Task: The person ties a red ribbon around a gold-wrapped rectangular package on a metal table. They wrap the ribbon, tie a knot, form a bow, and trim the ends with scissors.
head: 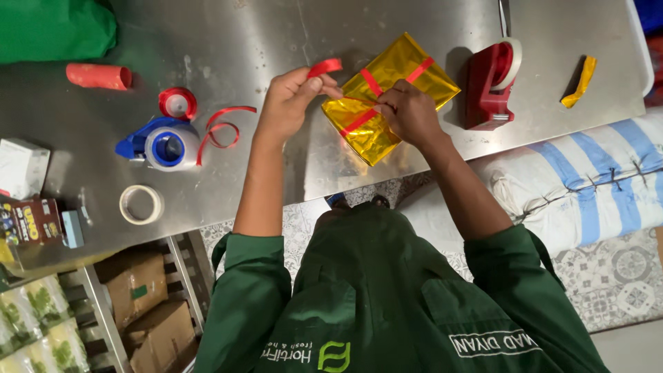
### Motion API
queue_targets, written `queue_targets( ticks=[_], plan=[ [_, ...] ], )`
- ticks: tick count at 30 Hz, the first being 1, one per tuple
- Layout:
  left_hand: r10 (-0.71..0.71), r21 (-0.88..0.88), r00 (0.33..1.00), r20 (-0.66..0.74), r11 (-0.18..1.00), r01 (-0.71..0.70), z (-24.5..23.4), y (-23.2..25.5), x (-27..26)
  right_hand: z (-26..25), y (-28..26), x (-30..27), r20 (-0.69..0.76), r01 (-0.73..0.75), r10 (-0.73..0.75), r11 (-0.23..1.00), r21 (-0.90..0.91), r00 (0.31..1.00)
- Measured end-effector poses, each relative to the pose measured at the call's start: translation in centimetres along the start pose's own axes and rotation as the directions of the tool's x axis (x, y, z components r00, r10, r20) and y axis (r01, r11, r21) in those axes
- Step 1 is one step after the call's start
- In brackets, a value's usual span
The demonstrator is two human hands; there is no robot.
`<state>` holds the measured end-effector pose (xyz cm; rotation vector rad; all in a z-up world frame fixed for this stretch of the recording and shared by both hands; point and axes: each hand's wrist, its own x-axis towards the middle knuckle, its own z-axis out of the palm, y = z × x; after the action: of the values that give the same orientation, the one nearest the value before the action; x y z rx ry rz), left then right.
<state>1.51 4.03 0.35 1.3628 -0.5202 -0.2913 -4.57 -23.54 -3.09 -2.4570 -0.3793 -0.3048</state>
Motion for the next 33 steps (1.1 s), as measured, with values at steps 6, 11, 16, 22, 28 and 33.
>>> queue_targets(
  ticks=[6,11,16,22,28,33],
  plan=[
    [-0.104,0.033,0.957,-0.269,0.993,0.117,-1.4,-1.3,1.0,0.2,-0.7,-0.3,-0.036,-0.029,0.029,0.999,-0.019,0.999],
    [-0.098,-0.036,0.901,-0.423,0.995,0.092,-1.8,-2.6,1.4,-0.1,-1.2,-0.4,-0.032,-0.060,0.060,0.998,-0.015,0.998],
    [-0.194,-0.130,0.850,-0.490,0.980,0.148,-1.2,-3.7,0.9,-0.2,-1.2,-0.2,-0.041,-0.056,0.056,0.998,0.004,0.998],
    [0.066,0.017,0.866,-0.496,0.998,-0.066,3.2,-4.4,1.5,-1.8,1.6,-0.2,0.166,-0.166,0.109,0.907,0.387,0.980],
    [0.003,0.056,0.887,-0.462,0.998,0.026,8.1,-4.1,5.0,-9.2,12.1,3.4,-0.136,-0.206,0.261,0.923,0.324,0.956],
    [-0.053,0.077,0.877,-0.477,0.992,0.101,11.0,-4.7,7.8,-10.6,22.1,5.0,-0.108,-0.160,0.196,0.948,0.275,0.975]
  ],
)
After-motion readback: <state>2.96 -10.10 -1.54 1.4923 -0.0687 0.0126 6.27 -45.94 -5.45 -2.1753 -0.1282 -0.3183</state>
